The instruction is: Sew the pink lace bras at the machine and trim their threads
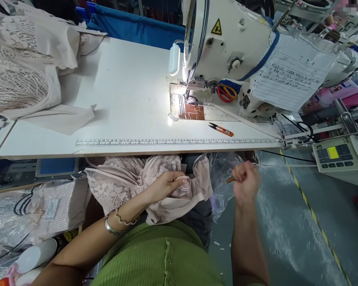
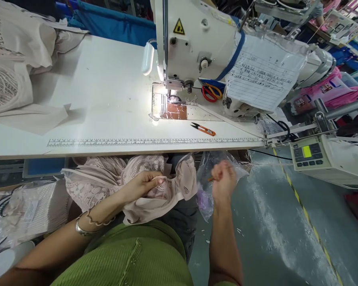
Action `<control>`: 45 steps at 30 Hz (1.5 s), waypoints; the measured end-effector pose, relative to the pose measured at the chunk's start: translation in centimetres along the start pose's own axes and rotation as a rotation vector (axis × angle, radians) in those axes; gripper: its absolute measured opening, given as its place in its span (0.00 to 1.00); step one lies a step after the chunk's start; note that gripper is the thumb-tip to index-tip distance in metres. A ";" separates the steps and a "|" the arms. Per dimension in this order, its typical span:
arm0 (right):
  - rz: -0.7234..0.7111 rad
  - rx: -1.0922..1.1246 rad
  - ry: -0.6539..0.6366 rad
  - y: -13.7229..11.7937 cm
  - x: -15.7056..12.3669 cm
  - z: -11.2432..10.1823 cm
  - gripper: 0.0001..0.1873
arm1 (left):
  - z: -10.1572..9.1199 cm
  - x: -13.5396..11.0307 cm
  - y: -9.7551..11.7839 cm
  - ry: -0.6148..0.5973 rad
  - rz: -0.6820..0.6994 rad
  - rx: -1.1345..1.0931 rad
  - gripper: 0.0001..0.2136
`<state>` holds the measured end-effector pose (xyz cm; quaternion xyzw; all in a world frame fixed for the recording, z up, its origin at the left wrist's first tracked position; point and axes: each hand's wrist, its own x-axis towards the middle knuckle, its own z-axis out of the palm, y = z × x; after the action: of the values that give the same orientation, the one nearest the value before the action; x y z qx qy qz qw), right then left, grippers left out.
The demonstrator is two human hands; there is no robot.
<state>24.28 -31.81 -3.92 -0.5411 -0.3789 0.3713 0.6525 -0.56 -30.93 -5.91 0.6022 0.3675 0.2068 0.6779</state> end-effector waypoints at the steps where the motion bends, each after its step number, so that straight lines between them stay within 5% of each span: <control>1: -0.043 -0.148 -0.102 0.0 -0.2 0.1 0.21 | -0.1 0.0 -0.1 0.006 0.005 0.020 0.22; 4: -0.214 -0.557 -0.494 0.3 -2.5 1.8 0.14 | 0.1 0.1 0.0 0.017 0.034 0.101 0.20; 7: -0.422 -0.789 -0.636 1.0 -4.7 3.3 0.09 | 0.3 0.1 0.2 0.049 0.050 0.149 0.20; 11: -0.551 -0.873 -0.571 1.5 -4.9 3.7 0.15 | 0.4 0.1 0.2 0.067 0.026 0.158 0.22; 14: -0.451 -0.671 -0.543 1.6 -4.3 4.0 0.18 | 0.6 0.3 0.1 0.040 0.017 0.127 0.21; 17: -0.299 -0.401 -0.682 2.3 -4.3 4.2 0.22 | 1.0 0.6 0.0 -0.014 0.059 0.032 0.19; 20: -0.248 -0.662 -0.738 3.5 -3.5 2.5 0.24 | 1.0 0.5 -0.3 -0.007 0.094 0.016 0.18; 22: -0.232 -0.976 -0.622 4.1 -2.1 0.2 0.21 | 0.7 0.2 -0.5 0.031 0.083 0.044 0.18; 27: -0.177 -1.150 -0.451 4.4 0.6 -3.8 0.18 | -0.2 -0.4 0.0 -0.026 0.059 0.042 0.17; 30: -0.211 -1.068 -0.542 4.2 -0.4 -1.8 0.20 | -0.3 0.0 0.6 -0.098 0.110 0.023 0.16; 34: -0.286 -0.660 -0.793 2.9 -2.1 1.4 0.24 | -1.3 0.5 0.8 -0.079 0.132 0.095 0.15; 40: -0.374 -0.768 -0.762 0.8 -2.6 2.1 0.18 | -1.3 0.8 1.4 -0.006 0.217 0.553 0.06; 45: -0.483 -0.858 -0.662 1.0 -3.4 2.3 0.11 | 1.1 1.3 1.7 0.059 0.120 0.370 0.09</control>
<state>20.69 -33.75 -4.92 -0.5104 -0.7911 0.1748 0.2883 1.36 -30.34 -4.60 0.7311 0.3822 0.1932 0.5311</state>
